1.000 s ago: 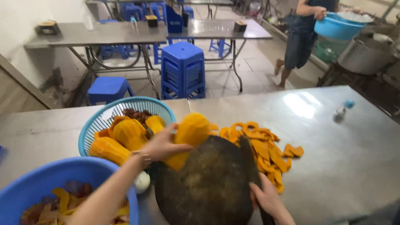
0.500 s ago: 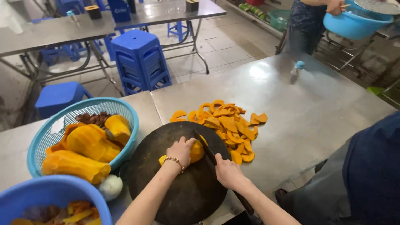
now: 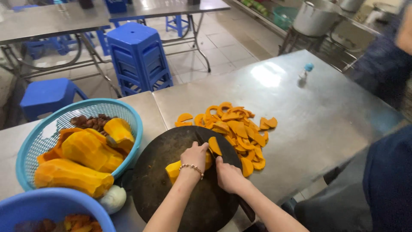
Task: The person cuts pumpkin pieces into slices on a round board with a cleaver, scoops seeds and pulp out of the pieces with a spoon into a blue basin, and peels pieces with a peeler, placing the cut slices in a pile on the steel table.
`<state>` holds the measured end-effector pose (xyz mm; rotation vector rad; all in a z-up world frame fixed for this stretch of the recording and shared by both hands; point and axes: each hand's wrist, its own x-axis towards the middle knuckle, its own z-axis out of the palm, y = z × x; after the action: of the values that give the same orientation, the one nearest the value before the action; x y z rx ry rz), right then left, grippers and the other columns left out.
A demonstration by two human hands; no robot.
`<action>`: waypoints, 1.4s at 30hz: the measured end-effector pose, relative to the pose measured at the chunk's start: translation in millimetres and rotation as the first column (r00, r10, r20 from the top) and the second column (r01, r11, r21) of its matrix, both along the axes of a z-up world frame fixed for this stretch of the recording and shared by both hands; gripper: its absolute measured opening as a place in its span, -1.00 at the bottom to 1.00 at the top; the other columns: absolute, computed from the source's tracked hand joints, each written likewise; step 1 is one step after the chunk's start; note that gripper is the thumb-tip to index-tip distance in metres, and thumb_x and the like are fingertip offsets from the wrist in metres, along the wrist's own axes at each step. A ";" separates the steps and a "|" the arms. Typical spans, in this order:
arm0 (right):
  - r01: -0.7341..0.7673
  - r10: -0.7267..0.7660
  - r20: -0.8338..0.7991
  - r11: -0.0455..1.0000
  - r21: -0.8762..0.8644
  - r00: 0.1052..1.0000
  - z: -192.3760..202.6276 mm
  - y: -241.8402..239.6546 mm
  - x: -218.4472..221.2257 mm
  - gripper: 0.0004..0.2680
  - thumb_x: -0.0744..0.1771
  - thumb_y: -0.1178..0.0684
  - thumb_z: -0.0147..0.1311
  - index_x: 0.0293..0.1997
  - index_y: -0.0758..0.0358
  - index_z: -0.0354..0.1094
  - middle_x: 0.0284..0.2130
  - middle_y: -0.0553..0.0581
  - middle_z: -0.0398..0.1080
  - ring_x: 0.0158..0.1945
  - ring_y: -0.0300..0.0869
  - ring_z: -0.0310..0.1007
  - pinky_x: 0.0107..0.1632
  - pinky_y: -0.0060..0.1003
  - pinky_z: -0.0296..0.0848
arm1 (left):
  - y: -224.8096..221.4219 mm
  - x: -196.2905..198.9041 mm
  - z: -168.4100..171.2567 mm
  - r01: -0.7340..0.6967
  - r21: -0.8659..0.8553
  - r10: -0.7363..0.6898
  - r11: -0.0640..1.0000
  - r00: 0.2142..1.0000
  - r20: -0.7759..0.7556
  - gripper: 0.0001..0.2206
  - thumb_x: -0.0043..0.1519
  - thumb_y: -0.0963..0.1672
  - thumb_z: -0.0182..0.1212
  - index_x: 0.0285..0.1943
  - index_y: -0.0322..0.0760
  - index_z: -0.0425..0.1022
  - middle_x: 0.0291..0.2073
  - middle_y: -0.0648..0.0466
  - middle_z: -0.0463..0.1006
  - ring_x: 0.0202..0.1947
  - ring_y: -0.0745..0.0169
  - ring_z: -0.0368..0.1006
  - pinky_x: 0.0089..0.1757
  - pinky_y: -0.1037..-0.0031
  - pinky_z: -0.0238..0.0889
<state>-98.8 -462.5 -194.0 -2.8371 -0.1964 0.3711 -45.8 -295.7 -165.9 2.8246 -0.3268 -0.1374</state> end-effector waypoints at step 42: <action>-0.057 0.059 -0.022 0.994 0.098 0.998 41.0 14.0 -39.8 -0.72 0.32 0.15 -0.11 0.12 0.47 0.06 -0.34 0.48 0.50 -0.19 0.35 0.51 -0.11 0.23 0.46 | 10.9 -9.9 -27.4 -0.131 -0.172 0.152 0.976 0.982 0.112 -0.80 0.29 -0.21 -0.03 0.02 -0.08 0.40 -0.12 -0.07 0.52 -0.18 -0.20 0.56 -0.23 0.05 0.46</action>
<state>-138.6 -448.5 -153.0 -2.7339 -0.2842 0.3972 -55.7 -284.8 -193.3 2.6868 -0.1540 0.0925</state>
